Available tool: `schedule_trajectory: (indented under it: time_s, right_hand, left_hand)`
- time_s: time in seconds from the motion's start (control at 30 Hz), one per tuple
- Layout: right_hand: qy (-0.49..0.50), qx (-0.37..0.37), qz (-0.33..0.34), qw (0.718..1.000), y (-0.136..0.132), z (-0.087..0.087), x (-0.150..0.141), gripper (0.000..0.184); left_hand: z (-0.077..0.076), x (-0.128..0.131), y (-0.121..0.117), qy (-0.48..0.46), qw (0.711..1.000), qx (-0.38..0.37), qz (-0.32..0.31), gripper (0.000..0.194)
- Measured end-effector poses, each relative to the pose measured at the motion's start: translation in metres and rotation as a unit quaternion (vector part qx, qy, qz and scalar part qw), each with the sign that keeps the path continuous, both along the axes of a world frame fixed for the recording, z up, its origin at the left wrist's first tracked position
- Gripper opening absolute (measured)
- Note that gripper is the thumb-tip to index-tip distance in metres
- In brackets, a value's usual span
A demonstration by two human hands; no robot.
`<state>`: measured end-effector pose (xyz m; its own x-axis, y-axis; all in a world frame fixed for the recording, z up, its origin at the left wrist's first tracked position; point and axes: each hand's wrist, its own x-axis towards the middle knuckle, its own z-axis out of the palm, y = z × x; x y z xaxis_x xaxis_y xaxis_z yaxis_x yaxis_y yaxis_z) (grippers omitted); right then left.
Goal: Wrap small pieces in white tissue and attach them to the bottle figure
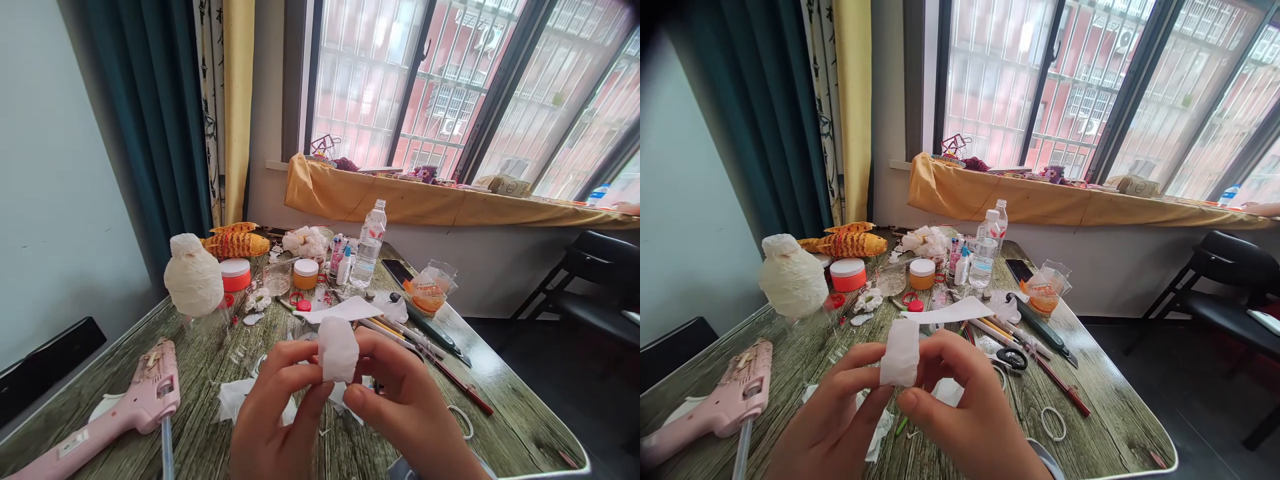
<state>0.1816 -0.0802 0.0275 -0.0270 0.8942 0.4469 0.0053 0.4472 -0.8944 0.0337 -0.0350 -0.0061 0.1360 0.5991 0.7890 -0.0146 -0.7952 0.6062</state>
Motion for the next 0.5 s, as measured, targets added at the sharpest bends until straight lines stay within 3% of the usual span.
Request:
schedule_trajectory:
  time_s: [0.07, 0.2, 0.5]
  right_hand:
    - [-0.041, 0.051, -0.045, 0.997, 0.0015, -0.0004, -0.0010, 0.002]
    - [-0.092, 0.136, -0.084, 0.983, 0.0020, 0.0019, -0.0012, 0.011]
    - [-0.072, 0.143, -0.092, 0.983, 0.0002, 0.0065, -0.0036, 0.006]
  left_hand:
    - [0.0004, -0.0001, -0.0015, -0.003, 1.000, -0.018, -0.009, 0.020]
    - [0.0002, 0.0021, -0.0030, -0.025, 0.999, -0.036, -0.026, 0.020]
    - [-0.0021, 0.0014, -0.0003, -0.057, 0.996, -0.051, -0.041, 0.020]
